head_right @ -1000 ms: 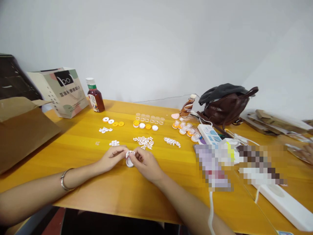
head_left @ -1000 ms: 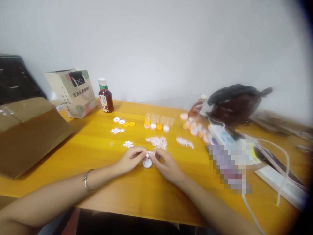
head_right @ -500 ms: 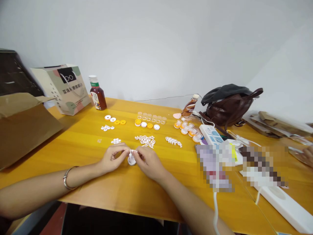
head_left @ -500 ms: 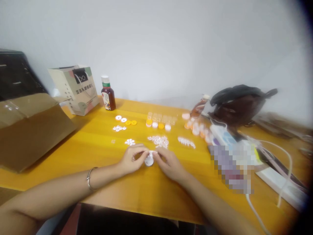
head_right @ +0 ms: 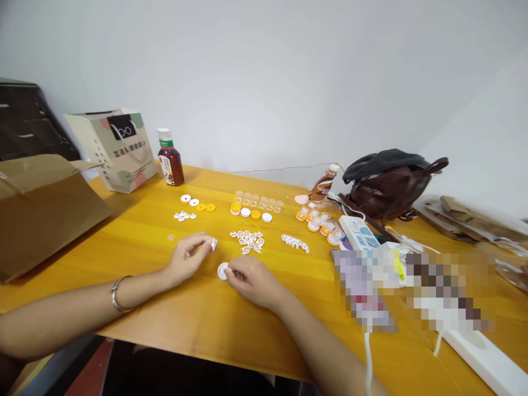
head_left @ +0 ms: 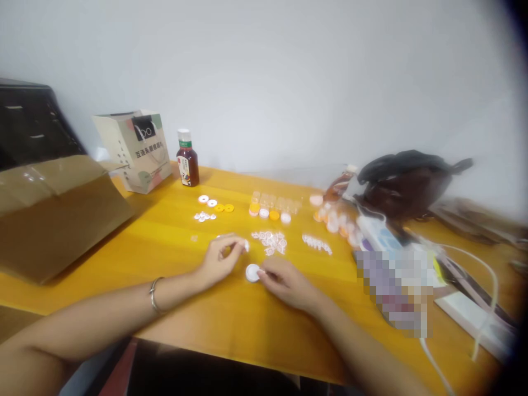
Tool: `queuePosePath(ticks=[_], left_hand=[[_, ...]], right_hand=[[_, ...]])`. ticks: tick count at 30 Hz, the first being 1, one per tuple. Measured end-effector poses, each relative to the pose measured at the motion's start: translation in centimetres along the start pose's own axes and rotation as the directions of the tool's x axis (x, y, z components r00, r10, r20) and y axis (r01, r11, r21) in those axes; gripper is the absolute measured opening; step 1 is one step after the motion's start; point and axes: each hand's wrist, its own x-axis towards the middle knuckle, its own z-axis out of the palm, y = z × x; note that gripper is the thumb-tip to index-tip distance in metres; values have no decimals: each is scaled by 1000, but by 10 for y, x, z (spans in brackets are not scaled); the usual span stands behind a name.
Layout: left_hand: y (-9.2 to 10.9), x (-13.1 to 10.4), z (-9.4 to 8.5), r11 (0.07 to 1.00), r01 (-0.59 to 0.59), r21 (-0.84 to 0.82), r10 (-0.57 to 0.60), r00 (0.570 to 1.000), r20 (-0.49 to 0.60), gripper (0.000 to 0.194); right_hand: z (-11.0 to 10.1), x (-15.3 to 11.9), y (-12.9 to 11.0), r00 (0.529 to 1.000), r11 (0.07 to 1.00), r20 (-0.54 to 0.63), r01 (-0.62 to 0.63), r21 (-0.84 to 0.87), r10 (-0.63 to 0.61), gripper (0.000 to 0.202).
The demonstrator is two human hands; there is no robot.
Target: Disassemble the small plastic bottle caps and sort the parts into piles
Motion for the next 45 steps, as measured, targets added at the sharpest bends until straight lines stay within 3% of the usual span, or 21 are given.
queuePosePath(ticks=[4, 9, 14, 19, 29, 31, 34, 38, 41, 45], left_hand=[[-5, 5, -3, 994, 72, -83, -72, 997, 8, 26], [-5, 2, 3, 992, 73, -99, -64, 994, 85, 23], [-9, 4, 2, 989, 103, -107, -97, 993, 62, 22], [-11, 3, 3, 992, 78, -96, -68, 993, 101, 22], [-10, 3, 3, 991, 101, -92, -87, 986, 139, 23], [-8, 4, 3, 986, 131, -103, -114, 981, 158, 24], [-5, 4, 3, 982, 148, -113, -122, 970, 212, 24], [-4, 2, 4, 987, 121, -109, -85, 954, 287, 24], [-5, -1, 5, 991, 96, -92, -59, 940, 337, 25], [-3, -2, 5, 991, 93, -92, -51, 924, 378, 25]], right_hand=[[0, 3, 10, 977, 997, -199, -72, 38, 78, 27], [-8, 7, 30, 851, 969, -464, -207, 136, 246, 20], [-14, 9, 46, 764, 920, -513, -340, 196, 392, 25], [-17, 12, 55, 734, 885, -501, -428, 183, 459, 24], [-14, 13, 61, 765, 902, -489, -410, 133, 419, 19], [-12, 12, 55, 788, 929, -498, -349, 122, 361, 18], [-7, 11, 40, 859, 982, -475, -170, 86, 191, 17], [1, 6, 19, 946, 990, -310, 122, 66, -95, 23], [4, 3, 12, 954, 972, -229, 219, 80, -196, 20], [4, 3, 10, 951, 972, -256, 207, 111, -174, 10]])
